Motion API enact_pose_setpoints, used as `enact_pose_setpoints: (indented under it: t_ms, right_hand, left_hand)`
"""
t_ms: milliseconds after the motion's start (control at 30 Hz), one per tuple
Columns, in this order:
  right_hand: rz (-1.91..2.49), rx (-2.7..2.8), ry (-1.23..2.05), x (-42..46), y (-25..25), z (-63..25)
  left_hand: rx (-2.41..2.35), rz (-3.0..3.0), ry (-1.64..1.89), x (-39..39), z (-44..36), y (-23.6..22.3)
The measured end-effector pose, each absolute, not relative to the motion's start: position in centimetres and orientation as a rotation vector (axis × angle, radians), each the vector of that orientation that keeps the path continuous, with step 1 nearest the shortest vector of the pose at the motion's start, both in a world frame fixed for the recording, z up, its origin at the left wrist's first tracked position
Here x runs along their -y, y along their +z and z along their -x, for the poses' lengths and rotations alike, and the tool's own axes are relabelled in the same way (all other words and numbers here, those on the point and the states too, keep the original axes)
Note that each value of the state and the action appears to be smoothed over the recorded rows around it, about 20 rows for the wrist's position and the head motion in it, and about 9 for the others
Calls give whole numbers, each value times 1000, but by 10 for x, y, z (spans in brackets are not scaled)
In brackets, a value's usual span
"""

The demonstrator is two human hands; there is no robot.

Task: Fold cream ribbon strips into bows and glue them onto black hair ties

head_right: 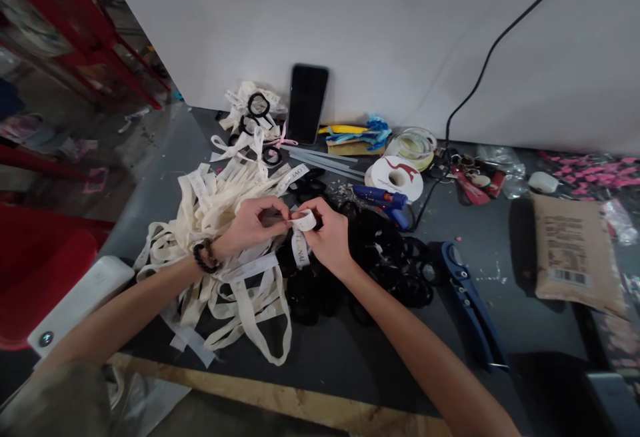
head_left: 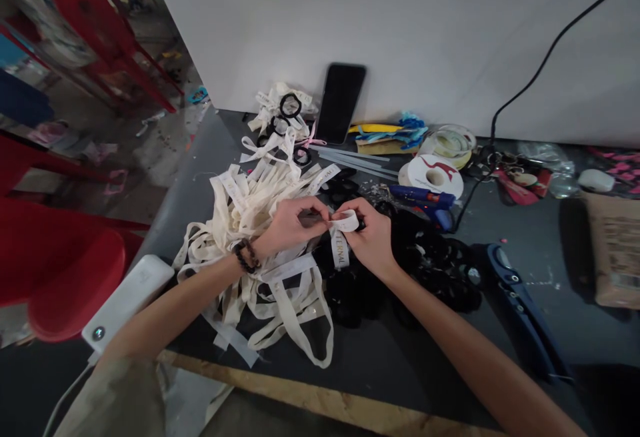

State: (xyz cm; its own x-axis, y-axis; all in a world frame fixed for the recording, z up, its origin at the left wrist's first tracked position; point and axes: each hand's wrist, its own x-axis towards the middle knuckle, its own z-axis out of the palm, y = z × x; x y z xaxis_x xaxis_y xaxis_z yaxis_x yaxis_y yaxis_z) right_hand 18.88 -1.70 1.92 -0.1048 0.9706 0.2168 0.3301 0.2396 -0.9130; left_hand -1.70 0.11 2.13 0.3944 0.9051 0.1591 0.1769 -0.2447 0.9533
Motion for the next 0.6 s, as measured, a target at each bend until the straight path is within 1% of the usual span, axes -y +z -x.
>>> enact_pose_setpoints:
  t_ms: [133,300,600]
  right_hand:
    - [1222,1633,885,17,21,-189]
    - [1182,1669,871,17,24,-188]
    - [1214,1647,842,18,24,-189]
  left_hand:
    - [-1004,-1759,957,0,17,21]
    - [-1029,-1761,1071,0,17,19]
    - [-1081,-1892,1005,-1,17,20]
